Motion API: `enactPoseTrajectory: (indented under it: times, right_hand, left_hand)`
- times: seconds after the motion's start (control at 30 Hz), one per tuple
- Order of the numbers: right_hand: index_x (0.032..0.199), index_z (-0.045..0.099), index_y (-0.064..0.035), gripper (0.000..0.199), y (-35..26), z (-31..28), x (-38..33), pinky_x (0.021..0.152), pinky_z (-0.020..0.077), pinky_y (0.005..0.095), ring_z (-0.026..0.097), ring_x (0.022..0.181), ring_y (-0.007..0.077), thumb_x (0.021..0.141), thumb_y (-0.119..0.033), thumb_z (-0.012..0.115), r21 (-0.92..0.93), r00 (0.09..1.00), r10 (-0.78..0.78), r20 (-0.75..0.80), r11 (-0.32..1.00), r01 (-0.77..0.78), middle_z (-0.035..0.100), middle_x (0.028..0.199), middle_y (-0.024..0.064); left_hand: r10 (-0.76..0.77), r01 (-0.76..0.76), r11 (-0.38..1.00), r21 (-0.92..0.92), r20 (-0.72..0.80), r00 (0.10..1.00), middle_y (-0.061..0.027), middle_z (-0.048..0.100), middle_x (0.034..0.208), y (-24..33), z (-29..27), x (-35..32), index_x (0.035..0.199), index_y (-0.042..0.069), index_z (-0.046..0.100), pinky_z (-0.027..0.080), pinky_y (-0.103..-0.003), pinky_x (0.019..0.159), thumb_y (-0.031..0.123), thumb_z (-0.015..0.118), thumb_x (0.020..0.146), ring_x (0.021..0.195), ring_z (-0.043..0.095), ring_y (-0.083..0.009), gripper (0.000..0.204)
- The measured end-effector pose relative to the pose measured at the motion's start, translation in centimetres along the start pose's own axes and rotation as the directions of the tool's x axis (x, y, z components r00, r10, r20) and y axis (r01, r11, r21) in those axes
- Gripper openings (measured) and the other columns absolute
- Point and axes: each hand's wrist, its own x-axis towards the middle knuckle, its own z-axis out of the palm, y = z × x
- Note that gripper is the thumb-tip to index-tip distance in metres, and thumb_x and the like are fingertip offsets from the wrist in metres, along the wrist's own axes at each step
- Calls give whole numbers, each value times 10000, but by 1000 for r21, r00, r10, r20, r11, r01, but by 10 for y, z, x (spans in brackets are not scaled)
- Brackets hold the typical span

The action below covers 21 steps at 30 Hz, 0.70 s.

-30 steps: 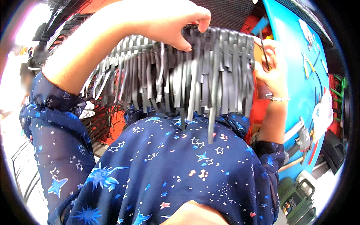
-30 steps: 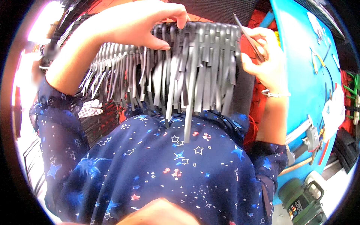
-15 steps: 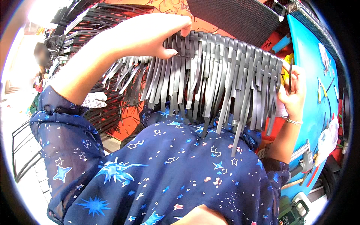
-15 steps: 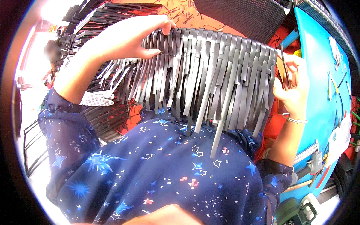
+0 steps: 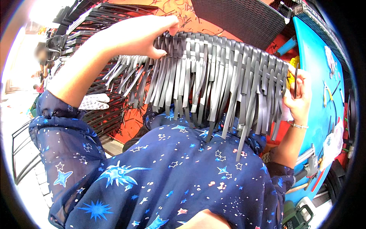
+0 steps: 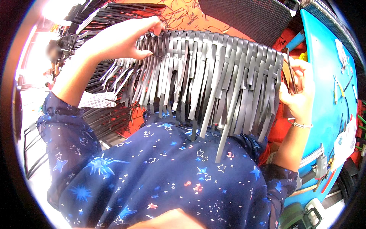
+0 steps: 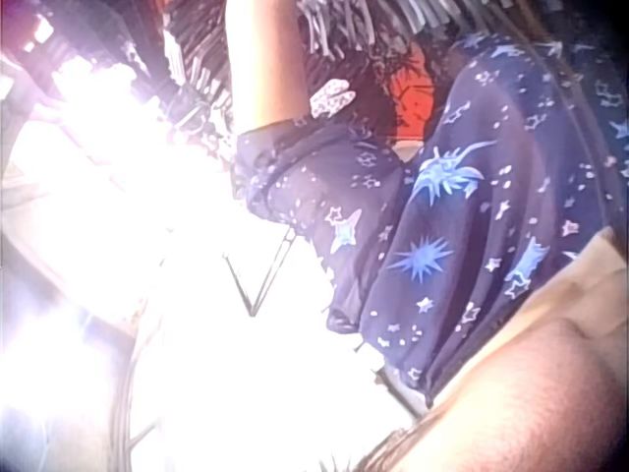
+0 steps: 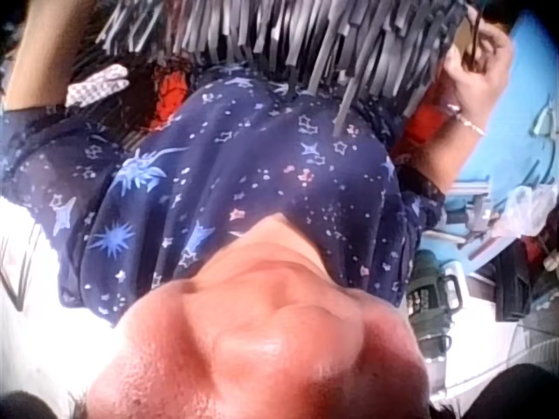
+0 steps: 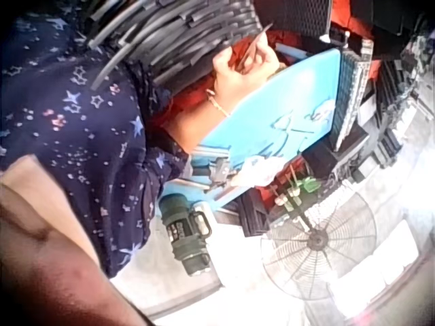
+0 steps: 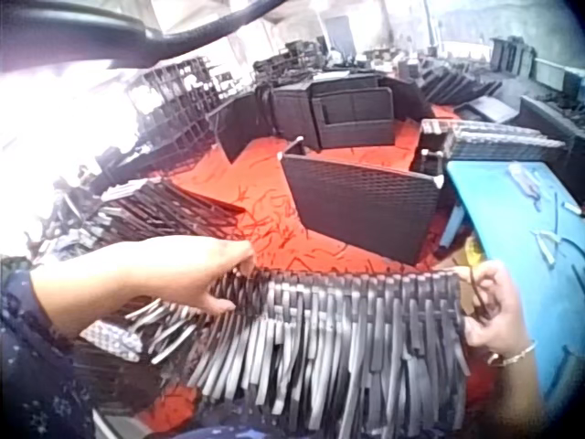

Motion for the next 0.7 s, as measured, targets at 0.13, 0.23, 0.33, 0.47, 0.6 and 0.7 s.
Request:
enactPoseTrajectory:
  times: [0.13,0.23,0.33,0.47,0.6,0.7]
  right_hand:
    - [1269,429,-16,589,5,-5,1,1076,402,324,525,1238,187,718,149,553,-21,1000,-7,13,1000,8,523,1339,130]
    - [1268,425,-21,579,5,-7,0,1066,409,317,526,1232,182,729,140,564,-17,1000,-4,21,1000,5,519,1345,130]
    - [1271,420,-28,581,7,-9,-2,1075,398,319,512,1253,190,733,140,563,-13,999,17,27,1000,-17,510,1363,131]
    - [1236,429,-46,568,7,-6,-2,879,455,236,552,1013,105,721,151,565,-46,1000,-22,14,999,23,522,1384,121]
    - [1225,438,-55,561,6,-7,-4,570,355,153,389,654,-1,716,142,570,-104,999,-45,-26,994,42,541,1397,131]
    - [1282,423,-46,581,20,-3,-4,531,327,163,337,601,-5,752,120,594,-97,993,-56,-104,994,46,546,1394,142]
  left_hand:
    - [36,-35,999,17,-7,999,-133,592,1002,-4,3,2,1083,60,498,482,-422,878,126,732,745,1002,604,-342,417]
    - [33,-34,999,14,23,999,-132,585,974,-2,0,6,1056,64,497,482,-425,861,125,724,747,972,604,-342,388]
    - [29,-30,999,15,26,999,-126,589,944,3,3,6,1043,72,499,486,-430,836,120,717,749,938,609,-343,369]
    - [39,-38,998,43,-33,999,-120,606,899,7,11,6,1050,79,499,494,-441,799,113,713,750,898,627,-349,370]
    - [67,-61,996,63,-92,994,-129,631,915,3,15,9,1054,72,493,506,-449,787,110,715,751,907,647,-355,377]
    - [96,-87,994,71,-138,986,-132,646,951,-2,22,10,1070,61,490,519,-448,801,102,711,755,938,652,-366,388]
